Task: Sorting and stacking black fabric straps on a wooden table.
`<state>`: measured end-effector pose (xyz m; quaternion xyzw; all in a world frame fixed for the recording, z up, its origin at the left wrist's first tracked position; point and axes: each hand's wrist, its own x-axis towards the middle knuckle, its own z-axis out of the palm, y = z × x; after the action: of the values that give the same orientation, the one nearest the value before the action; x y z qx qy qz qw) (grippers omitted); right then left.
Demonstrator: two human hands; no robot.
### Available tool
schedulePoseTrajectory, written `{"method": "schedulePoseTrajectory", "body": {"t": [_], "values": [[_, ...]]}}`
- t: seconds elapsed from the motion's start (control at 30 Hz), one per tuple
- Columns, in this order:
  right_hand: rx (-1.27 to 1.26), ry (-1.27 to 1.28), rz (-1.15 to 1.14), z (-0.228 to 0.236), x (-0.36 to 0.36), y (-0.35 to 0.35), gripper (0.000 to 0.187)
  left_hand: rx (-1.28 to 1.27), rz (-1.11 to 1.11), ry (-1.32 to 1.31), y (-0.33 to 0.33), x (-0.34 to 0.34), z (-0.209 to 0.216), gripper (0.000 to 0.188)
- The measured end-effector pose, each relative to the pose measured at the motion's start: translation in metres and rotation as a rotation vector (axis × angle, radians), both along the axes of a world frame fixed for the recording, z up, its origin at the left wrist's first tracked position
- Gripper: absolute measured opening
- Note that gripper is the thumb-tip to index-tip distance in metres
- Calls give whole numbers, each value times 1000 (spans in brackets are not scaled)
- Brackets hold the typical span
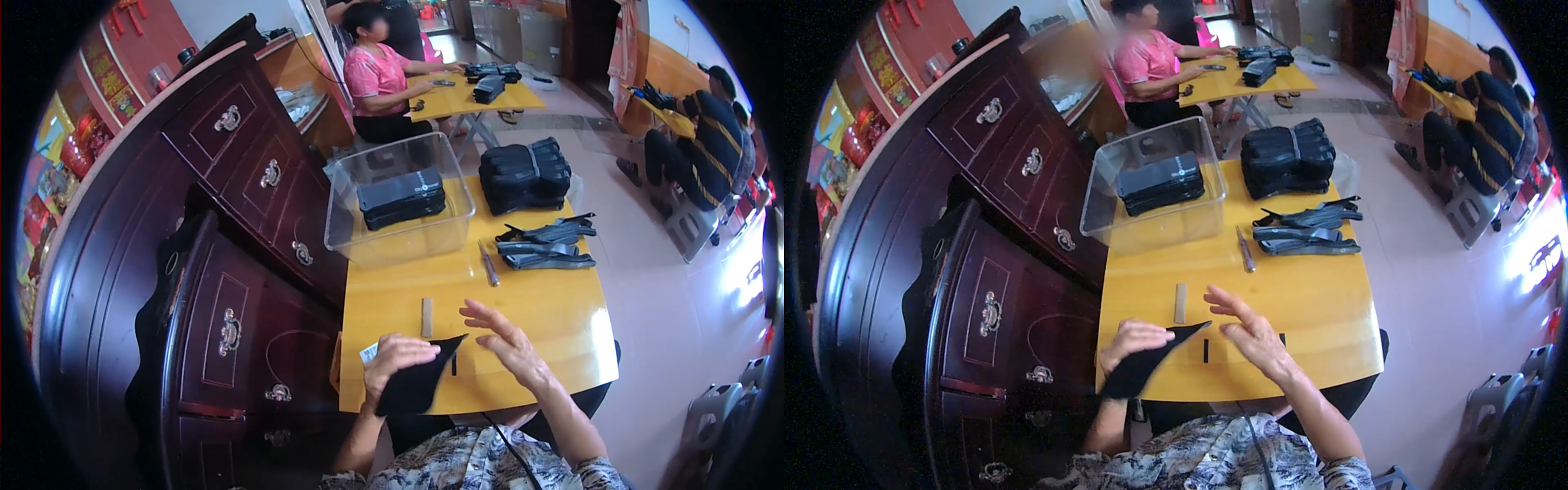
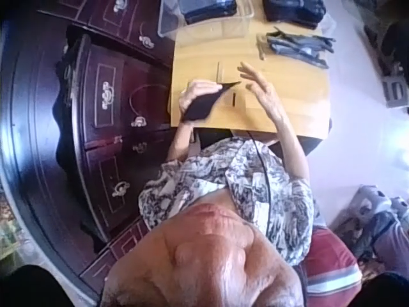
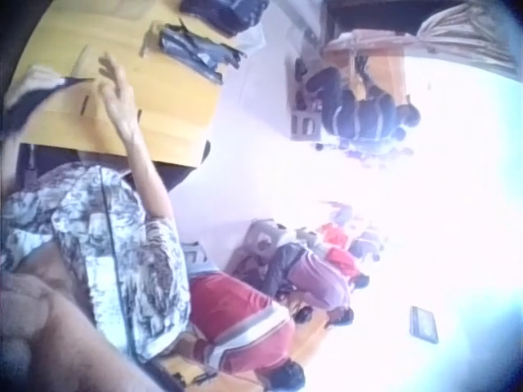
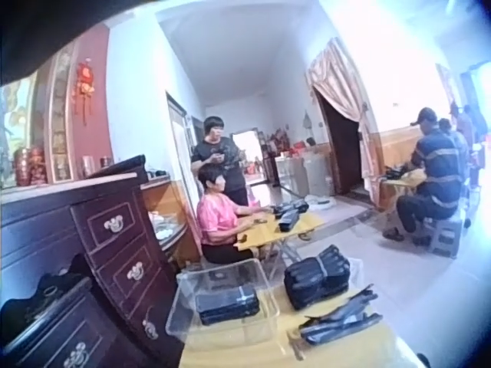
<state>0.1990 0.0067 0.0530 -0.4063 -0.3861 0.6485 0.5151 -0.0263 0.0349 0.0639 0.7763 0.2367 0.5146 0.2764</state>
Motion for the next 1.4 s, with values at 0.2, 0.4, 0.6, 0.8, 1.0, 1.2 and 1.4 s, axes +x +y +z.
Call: {"method": "schedulePoseTrajectory", "body": {"t": [0.2,0.4,0.6,0.8,1.0,1.2,1.4], "values": [[290,-945,256,31,11,-23,39,-366,-127,213,8,27,20,21],[174,-533,-2,13,7,-29,29,-620,-188,124,17,53,9,22],[-52,-149,-294,6,16,-13,28,-987,-321,-331,13,50,-2,47],[-99,-36,-244,-5,-6,-4,30,-949,-183,-300,-3,60,-13,31],[-158,155,-366,8,-2,2,18,-1040,-118,-294,-2,42,-9,26],[-105,172,-379,3,-18,5,21,-927,-88,-227,-3,31,-14,29],[-138,67,-294,-3,-34,-5,18,-866,106,-380,-3,32,-11,37]]}}
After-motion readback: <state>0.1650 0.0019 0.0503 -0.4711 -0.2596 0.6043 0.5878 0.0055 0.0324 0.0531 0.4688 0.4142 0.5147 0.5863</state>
